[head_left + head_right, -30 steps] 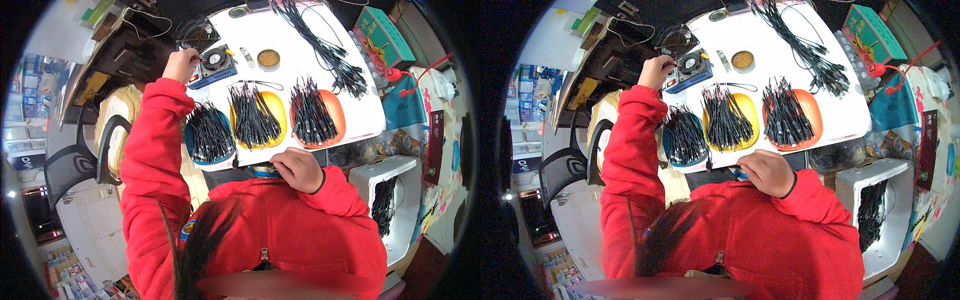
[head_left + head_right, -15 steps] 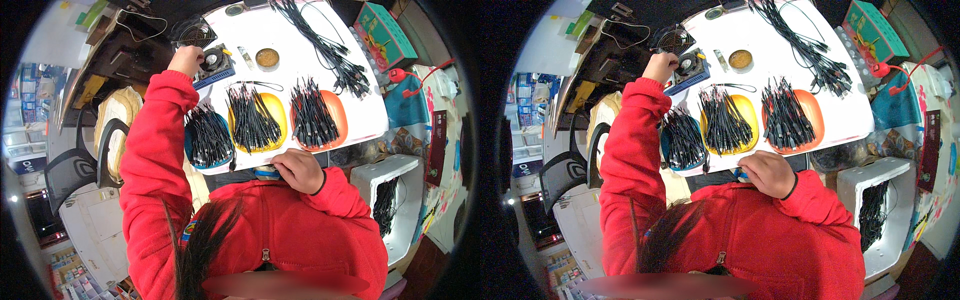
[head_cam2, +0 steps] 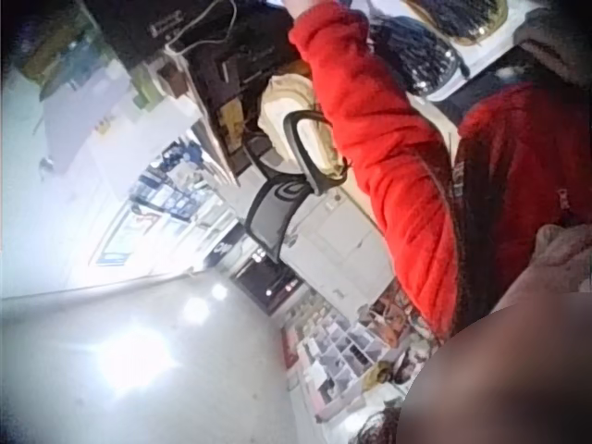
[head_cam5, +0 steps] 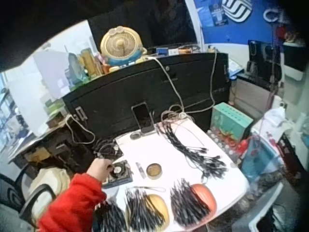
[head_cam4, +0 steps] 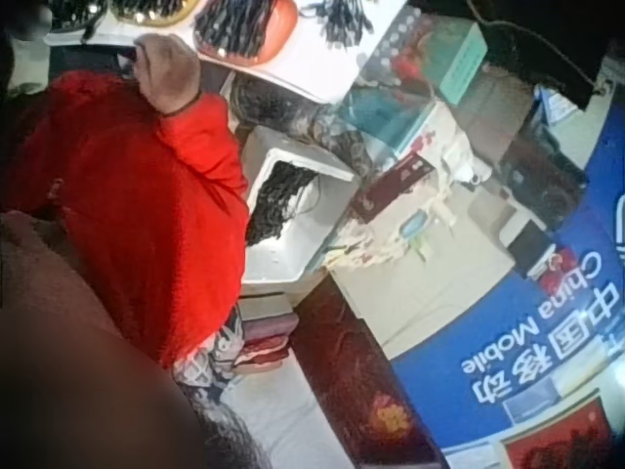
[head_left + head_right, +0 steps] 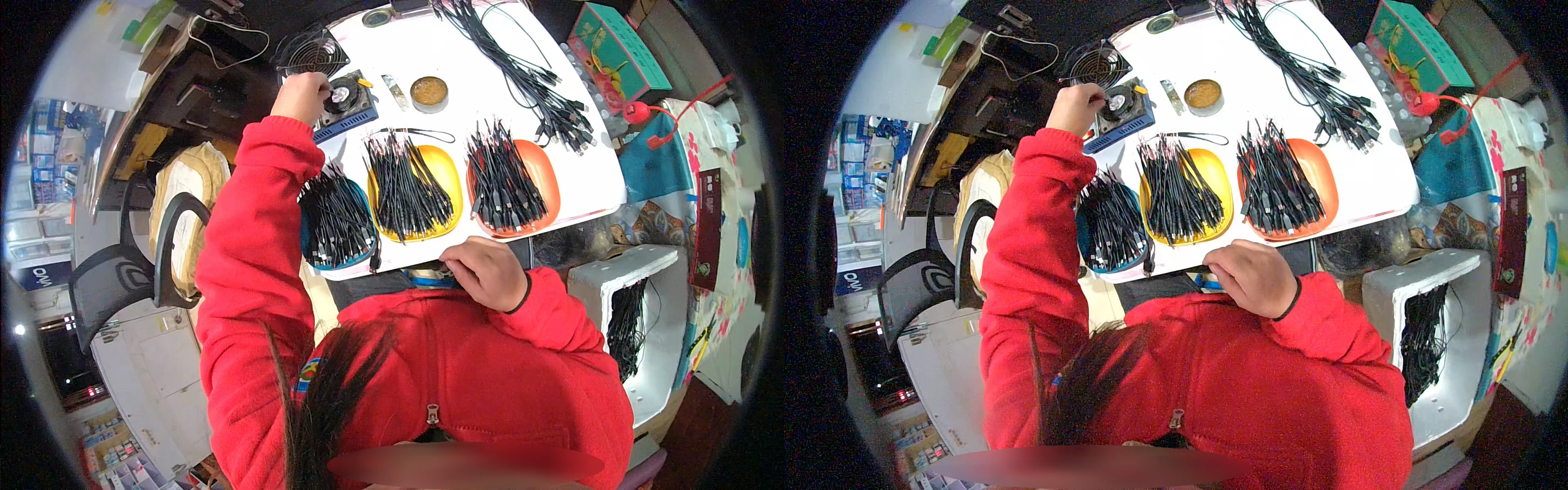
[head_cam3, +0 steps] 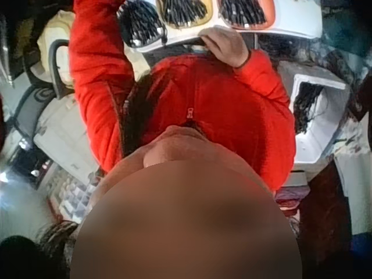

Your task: The person repeatedly picks small black components and wires from trays on a table, joins them by hand, and places the assembled units into a separate tray. The process is continuous and repetitive throughout the clip.

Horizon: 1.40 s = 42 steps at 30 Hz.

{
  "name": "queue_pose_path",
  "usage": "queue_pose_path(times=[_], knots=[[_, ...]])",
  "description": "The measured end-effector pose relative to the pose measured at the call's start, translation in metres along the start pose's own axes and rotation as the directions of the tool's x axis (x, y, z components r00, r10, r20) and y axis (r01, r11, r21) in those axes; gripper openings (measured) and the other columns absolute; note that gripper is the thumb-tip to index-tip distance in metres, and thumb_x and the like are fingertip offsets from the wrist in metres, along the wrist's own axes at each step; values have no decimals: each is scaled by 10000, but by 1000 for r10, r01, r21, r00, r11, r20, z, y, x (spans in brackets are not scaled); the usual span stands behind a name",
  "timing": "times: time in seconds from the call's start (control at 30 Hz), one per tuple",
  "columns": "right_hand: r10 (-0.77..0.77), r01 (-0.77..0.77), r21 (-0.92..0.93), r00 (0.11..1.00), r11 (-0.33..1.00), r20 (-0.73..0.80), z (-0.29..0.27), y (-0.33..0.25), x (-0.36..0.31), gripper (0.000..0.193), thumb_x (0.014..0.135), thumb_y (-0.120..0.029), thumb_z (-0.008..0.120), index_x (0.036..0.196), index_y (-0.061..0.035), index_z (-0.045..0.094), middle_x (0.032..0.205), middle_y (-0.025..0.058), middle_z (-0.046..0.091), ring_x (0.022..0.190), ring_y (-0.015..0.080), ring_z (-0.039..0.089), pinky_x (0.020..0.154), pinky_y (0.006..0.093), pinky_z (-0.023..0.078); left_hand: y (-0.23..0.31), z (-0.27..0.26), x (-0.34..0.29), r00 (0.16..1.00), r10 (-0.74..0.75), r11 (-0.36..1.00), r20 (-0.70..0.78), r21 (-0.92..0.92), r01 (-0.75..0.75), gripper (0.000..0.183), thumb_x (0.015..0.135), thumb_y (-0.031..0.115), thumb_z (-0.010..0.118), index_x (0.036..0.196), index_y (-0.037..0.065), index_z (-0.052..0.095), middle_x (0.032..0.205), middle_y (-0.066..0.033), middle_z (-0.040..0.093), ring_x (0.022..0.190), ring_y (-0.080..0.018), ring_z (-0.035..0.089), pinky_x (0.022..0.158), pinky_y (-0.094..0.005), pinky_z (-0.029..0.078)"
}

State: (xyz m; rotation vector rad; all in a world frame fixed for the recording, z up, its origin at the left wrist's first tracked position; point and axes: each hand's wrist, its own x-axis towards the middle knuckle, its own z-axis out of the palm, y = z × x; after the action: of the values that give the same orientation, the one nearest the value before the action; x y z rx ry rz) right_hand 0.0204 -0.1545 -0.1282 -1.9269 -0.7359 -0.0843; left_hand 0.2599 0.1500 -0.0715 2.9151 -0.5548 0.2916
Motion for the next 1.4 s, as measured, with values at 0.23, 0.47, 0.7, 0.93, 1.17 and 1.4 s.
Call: queue_pose_path(times=[0.23,0.47,0.7,0.93,1.17,1.4], knots=[[-26,23,-36,997,999,-78,-16,-37,7,101,867,-76,583,945,-23,619,811,121,632,765,314,615,711,391,480,102,-90,-73,884,-127,800,-449,-574,-177,114,856,62,661,953,10,690,796,-16,670,654,-59,549,576,-196,417],[-287,322,9,857,947,-428,-17,-111,32,502,886,-251,602,1268,31,441,1097,202,563,1005,359,571,884,396,442,226,-155,-138,894,-132,53,-428,-904,-424,192,941,54,547,1105,-34,596,940,-109,650,723,-72,546,579,-172,372],[218,-124,331,939,935,-264,-57,-161,-50,259,911,-171,463,1067,26,525,979,251,556,871,394,605,736,461,479,305,-135,-180,914,151,-78,-377,-926,-370,341,976,78,457,1295,-40,451,1277,-222,529,1137,-270,561,937,-355,473],[129,-392,-204,674,897,-727,-205,-210,-186,303,1027,-229,347,1086,-25,564,739,-23,518,593,38,421,527,189,336,269,-99,-194,981,153,117,-119,-984,-138,392,914,41,536,1294,-16,454,1260,-145,546,1146,-208,536,905,-304,449],[192,-706,-595,691,383,-697,-227,-120,-284,211,975,-220,473,941,-20,532,680,197,591,634,383,588,571,449,441,168,-34,-220,968,32,384,251,-897,219,186,911,62,570,1085,4,603,1009,-44,632,876,-97,576,741,-227,443],[637,-836,-521,311,-170,-706,-172,42,-315,330,896,-304,579,942,22,602,917,265,646,868,427,623,754,514,485,100,-7,-259,940,-163,494,299,-800,340,129,906,83,581,985,-4,635,793,-14,631,720,-87,583,637,-226,454]])
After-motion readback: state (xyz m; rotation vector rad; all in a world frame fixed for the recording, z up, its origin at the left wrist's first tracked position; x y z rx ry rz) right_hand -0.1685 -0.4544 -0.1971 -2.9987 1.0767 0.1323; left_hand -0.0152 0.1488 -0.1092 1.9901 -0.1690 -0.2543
